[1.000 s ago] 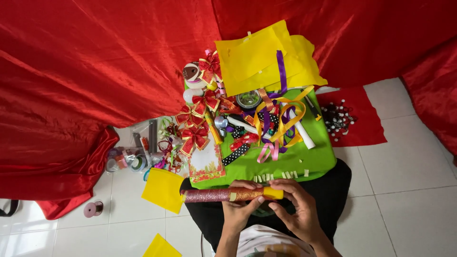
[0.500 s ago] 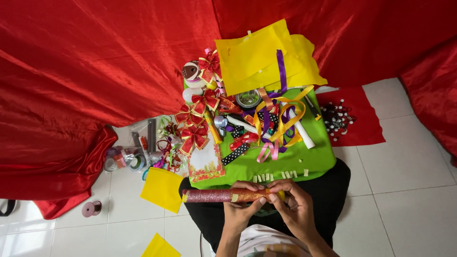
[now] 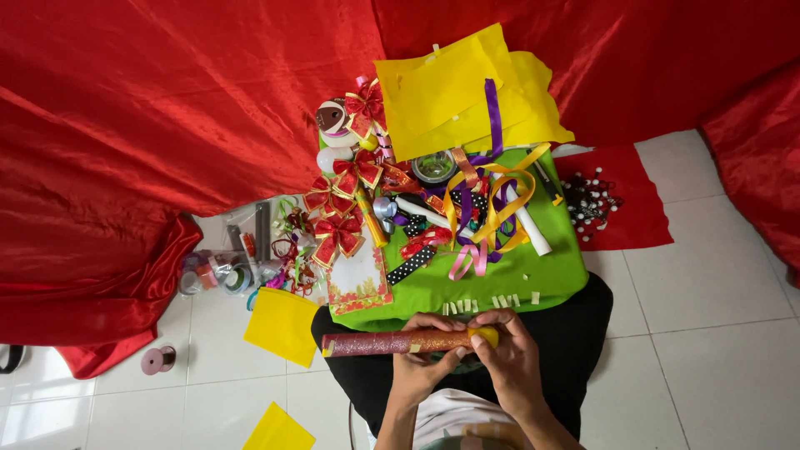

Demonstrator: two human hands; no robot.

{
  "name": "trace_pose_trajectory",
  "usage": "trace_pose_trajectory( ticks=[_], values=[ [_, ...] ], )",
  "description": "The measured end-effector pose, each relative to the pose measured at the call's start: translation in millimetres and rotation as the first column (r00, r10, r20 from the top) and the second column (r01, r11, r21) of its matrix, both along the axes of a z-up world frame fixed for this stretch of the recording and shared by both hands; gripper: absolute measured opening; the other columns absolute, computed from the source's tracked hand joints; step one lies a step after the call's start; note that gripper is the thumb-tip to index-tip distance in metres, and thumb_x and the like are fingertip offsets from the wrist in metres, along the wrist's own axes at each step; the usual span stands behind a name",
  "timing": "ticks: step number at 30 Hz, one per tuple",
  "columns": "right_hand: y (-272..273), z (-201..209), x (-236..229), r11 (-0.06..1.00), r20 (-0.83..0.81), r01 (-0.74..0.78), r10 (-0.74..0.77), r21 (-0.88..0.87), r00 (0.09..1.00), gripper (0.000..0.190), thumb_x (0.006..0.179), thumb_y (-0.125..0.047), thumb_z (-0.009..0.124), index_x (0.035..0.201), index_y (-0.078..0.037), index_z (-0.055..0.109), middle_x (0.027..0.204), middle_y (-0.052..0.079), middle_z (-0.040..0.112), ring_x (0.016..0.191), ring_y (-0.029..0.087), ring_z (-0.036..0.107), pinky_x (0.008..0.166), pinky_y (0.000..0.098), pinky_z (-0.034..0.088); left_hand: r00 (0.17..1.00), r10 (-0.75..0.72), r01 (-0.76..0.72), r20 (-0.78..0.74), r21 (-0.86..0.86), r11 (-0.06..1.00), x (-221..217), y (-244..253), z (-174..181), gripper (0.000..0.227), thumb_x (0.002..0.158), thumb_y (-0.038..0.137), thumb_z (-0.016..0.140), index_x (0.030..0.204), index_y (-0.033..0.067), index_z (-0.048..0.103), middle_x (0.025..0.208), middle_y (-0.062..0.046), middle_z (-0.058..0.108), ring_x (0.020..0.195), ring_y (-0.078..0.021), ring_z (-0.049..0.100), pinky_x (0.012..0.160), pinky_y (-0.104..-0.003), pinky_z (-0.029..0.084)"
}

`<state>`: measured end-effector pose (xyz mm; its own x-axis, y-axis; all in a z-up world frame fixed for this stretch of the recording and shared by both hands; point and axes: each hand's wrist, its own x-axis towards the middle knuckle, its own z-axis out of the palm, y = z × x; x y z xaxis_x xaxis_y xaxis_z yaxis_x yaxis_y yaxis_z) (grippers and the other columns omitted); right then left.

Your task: Decorating a glittery tube with ribbons and tape in a craft workshop setting.

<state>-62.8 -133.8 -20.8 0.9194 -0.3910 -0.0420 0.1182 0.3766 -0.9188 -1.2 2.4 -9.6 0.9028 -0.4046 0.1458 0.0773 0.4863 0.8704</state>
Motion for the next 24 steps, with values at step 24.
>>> trace_pose_trajectory(
  ticks=[24],
  values=[
    [30.2, -31.0, 1.9, 1.0, 0.037, 0.028, -0.028, -0.005, 0.999, 0.038, 0.094, -0.009, 0.067, 0.129, 0.003, 0.059, 0.131, 0.021, 0.069, 0.117, 0.026, 0.071, 0.099, 0.0357, 0.058, 0.896, 0.403, -0.368, -0.187, 0.196, 0.909, 2.6, 12.1, -81.5, 0.025, 0.076, 0.001, 0.088, 0.096, -0.0034, 0.074, 0.088, -0.012, 0.077, 0.083, -0.02, 0.072, 0.079, -0.035, 0.062]
  ],
)
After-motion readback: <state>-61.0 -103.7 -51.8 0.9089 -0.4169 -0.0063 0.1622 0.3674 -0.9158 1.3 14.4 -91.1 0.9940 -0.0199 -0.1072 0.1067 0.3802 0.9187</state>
